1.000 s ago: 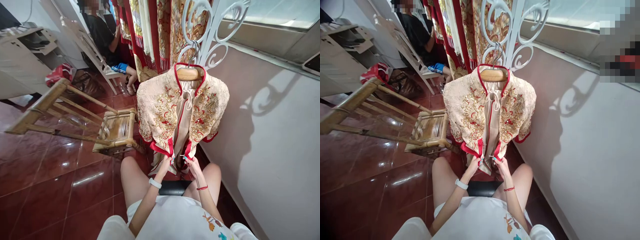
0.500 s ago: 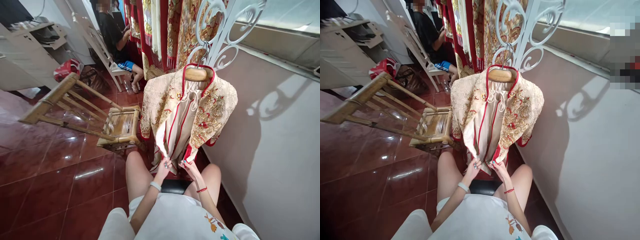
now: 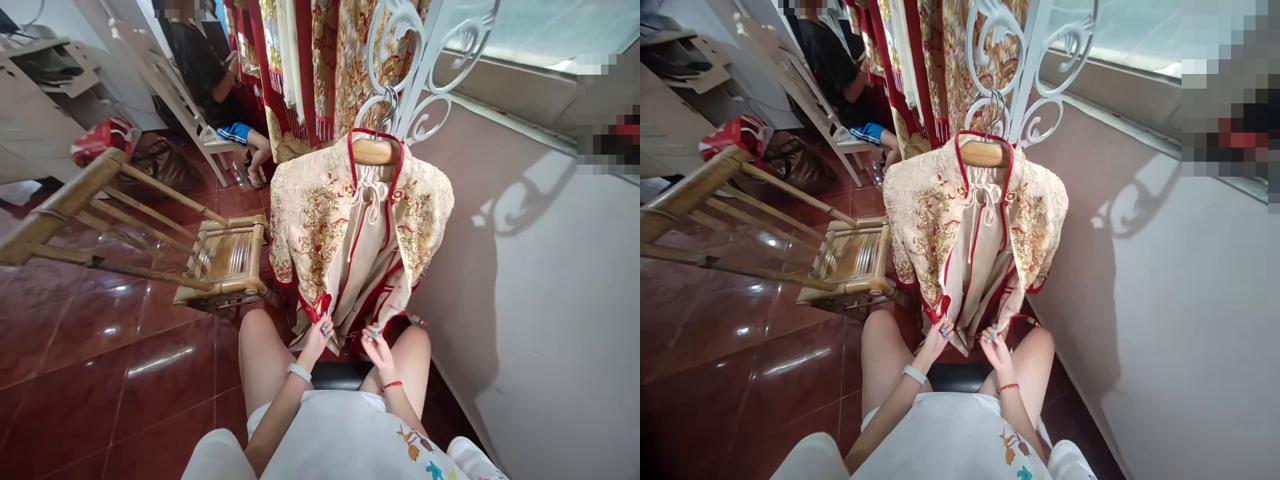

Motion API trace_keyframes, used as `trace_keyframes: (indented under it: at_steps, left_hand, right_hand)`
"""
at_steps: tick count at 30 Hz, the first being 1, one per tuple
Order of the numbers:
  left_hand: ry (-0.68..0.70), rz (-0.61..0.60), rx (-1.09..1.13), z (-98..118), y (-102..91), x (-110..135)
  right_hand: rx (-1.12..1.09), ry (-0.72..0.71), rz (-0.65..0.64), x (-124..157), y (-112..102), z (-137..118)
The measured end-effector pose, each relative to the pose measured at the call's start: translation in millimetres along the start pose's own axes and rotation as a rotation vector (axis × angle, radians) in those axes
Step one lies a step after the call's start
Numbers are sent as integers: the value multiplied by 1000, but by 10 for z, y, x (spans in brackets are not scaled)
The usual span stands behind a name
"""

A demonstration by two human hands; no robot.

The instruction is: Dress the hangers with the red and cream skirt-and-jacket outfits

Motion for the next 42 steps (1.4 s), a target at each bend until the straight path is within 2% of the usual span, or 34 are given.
trace_keyframes:
  at_steps: [2,4,11,14,16,17,19,20,21,23,26,28,30,33,37,39,42]
  left_hand:
    - [-21,10,-11,-38,-13,-15]
    - [-29,37,-20,-57,-39,-35]
    - [8,81,-46,-44,-117,-55]
    - [37,102,-59,-5,-166,-59]
    - [48,120,-67,28,-212,-56]
    - [54,126,-69,47,-235,-52]
    - [62,141,-71,78,-286,-40]
    - [64,148,-72,87,-311,-33]
    - [62,155,-73,88,-332,-27]
    - [57,159,-79,74,-353,-18]
    - [68,145,-91,61,-319,-3]
    - [99,121,-93,89,-256,12]
    - [130,83,-95,133,-167,29]
    - [121,53,-123,166,-47,42]
    - [159,66,-164,226,70,49]
    - [187,56,-174,241,135,63]
    - [157,-3,-195,194,244,102]
  right_hand:
    - [19,51,-5,-119,160,244]
    - [39,69,-12,-218,315,364]
    - [196,75,-15,-248,629,296]
    - [292,103,-49,-157,595,38]
    - [295,53,-107,-42,454,-311]
    - [229,-32,-122,29,342,-545]
    - [-45,-317,-67,204,9,-1022]
    - [-125,-389,-34,271,-132,-1099]
    - [-196,-425,1,307,-228,-1073]
    - [-249,-327,36,247,-194,-713]
    - [-142,-51,-7,24,237,54]
    - [10,-11,-4,-113,468,304]
    - [102,-54,37,-204,555,316]
    - [200,-78,91,-206,501,195]
    - [362,-66,107,-23,396,110]
    - [380,-54,112,77,396,147]
    - [374,-57,119,159,451,211]
Point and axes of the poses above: each hand's wrist, its own x-axis away from the middle knuckle, its own y-axis out of the palm, z = x × y, the point moved 10 cm from there along -x, towards the middle knuckle, and after that the axes turned 2 degrees about -z, right-handed, at the moved point
